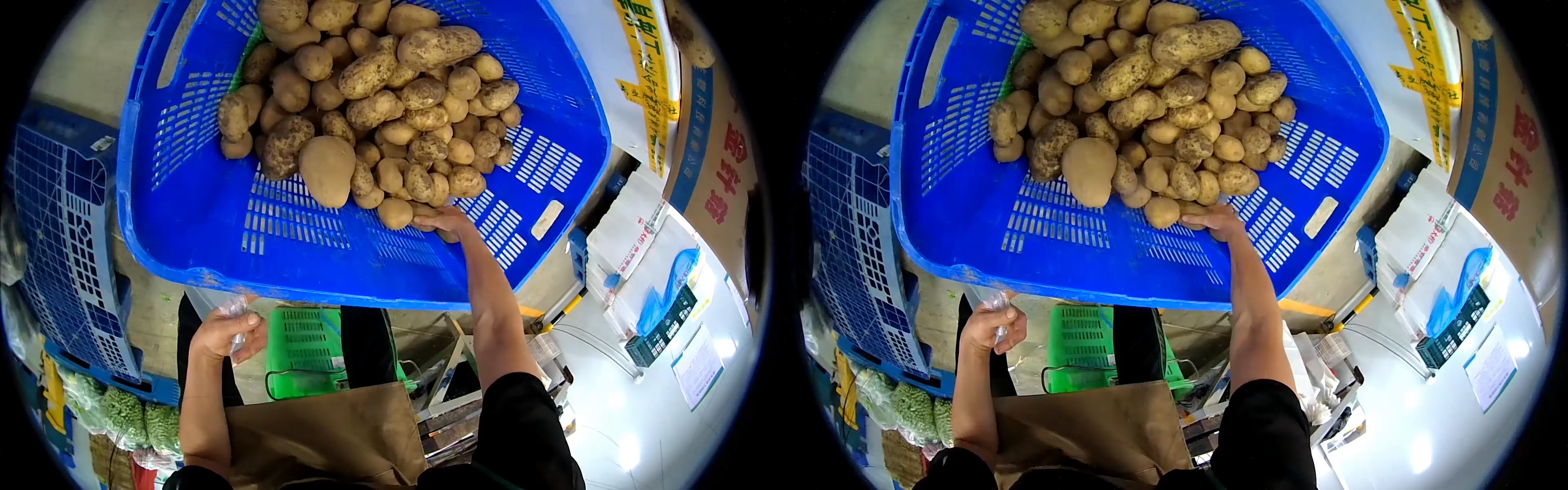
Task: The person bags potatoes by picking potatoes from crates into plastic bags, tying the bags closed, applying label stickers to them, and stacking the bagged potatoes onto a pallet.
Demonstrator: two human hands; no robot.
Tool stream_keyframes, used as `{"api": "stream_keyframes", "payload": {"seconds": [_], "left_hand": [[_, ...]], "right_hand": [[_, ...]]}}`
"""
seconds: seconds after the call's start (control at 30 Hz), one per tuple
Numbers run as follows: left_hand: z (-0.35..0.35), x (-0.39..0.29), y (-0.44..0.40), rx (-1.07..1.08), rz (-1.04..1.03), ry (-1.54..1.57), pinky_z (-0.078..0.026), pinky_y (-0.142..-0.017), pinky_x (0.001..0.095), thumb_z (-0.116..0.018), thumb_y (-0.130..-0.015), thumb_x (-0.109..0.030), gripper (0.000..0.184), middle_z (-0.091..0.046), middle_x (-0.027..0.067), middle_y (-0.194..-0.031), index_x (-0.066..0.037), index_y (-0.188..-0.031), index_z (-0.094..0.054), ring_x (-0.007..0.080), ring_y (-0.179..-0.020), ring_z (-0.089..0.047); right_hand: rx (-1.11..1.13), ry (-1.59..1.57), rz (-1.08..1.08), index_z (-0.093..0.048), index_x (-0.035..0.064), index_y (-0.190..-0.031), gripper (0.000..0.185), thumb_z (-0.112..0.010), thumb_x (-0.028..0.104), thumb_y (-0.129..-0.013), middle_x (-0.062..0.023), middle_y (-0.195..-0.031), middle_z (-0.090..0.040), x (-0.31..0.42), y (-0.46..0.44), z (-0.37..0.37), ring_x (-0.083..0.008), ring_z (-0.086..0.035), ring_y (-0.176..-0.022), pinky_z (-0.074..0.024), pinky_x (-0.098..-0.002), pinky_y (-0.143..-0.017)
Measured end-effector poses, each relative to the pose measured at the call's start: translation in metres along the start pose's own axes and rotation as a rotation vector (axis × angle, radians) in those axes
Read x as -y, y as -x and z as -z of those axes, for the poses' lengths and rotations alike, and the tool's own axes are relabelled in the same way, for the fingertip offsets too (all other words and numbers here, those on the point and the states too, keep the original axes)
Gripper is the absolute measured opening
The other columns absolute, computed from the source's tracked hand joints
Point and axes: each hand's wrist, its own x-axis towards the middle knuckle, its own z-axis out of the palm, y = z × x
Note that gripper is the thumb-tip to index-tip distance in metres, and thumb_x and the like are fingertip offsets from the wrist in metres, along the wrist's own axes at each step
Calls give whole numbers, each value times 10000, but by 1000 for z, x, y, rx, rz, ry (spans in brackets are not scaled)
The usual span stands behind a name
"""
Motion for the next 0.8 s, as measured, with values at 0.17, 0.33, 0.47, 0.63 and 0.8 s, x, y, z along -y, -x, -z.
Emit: {"api": "stream_keyframes", "payload": {"seconds": [0.17,0.33,0.47,0.63,0.8], "left_hand": [[6,1,-2,1,-30,3,-291,-252,264,-609,-871,-222,417,-546,202,-578,15,-1178,-457,174,-288,-399],[-8,-13,1,-84,-89,-50,-238,-238,267,-653,-824,-316,421,-520,170,-511,45,-622,-575,158,-261,-373],[31,-6,15,26,-169,149,-270,-251,261,-590,-887,-195,200,-503,139,-534,-6,-868,-528,162,-283,-390],[28,-24,38,-69,-222,152,-240,-222,234,-571,-896,-238,464,-523,179,-548,-58,-1300,-433,137,-267,-391],[21,-29,49,56,-158,166,-264,-227,226,-591,-874,-244,719,-536,173,-544,30,-1413,-202,133,-264,-392]], "right_hand": [[-224,272,-169,-454,-17,-1312,1058,-794,606,-527,-262,-1324,-419,57,42,1,-357,-184,-1351,-334,-462,-1045],[-118,-71,-152,-571,-100,-1113,853,-835,480,-547,-177,-1044,-605,9,12,6,-251,-550,-966,-478,-377,-762],[-184,-332,30,-645,-82,-985,595,-860,300,-583,-102,-881,-670,-56,3,-10,-167,-627,-720,-511,-301,-606],[-342,-452,109,-639,-53,-998,555,-817,317,-625,-112,-962,-619,12,136,20,-169,-598,-831,-487,-290,-719],[-399,-871,344,-553,-33,-1105,541,-686,289,-691,-134,-1103,-530,77,267,14,-210,-527,-993,-435,-347,-845]]}}
